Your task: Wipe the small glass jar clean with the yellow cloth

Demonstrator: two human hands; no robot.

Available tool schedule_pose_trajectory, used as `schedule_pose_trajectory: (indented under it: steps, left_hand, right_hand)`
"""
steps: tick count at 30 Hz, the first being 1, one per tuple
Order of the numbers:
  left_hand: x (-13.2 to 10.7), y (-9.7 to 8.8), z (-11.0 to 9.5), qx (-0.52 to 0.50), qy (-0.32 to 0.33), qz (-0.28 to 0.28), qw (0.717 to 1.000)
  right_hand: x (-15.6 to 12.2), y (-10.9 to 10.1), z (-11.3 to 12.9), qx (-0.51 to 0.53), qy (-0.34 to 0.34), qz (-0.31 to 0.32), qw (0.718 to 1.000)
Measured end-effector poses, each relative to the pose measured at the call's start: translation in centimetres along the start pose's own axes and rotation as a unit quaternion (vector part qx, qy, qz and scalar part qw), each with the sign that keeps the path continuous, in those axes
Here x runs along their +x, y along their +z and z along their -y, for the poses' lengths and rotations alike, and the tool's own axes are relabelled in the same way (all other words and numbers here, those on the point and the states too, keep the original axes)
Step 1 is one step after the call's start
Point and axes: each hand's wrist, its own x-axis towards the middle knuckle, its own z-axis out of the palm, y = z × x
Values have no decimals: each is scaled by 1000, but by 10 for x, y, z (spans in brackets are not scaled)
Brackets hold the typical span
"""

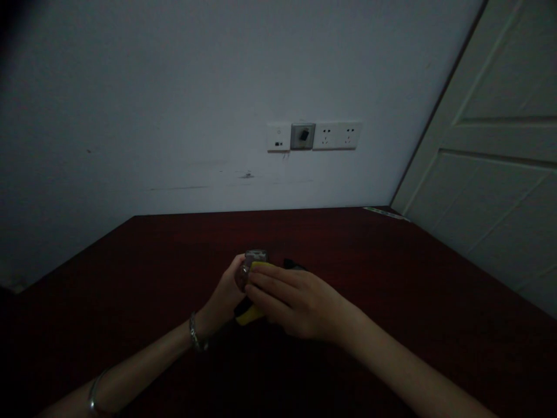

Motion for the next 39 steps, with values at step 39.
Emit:
schedule_pose_trajectory:
  steps: [39]
  left_hand:
    - [8,2,15,-24,6,-23,999]
  right_hand:
    - [13,0,23,-34,15,-2,999]
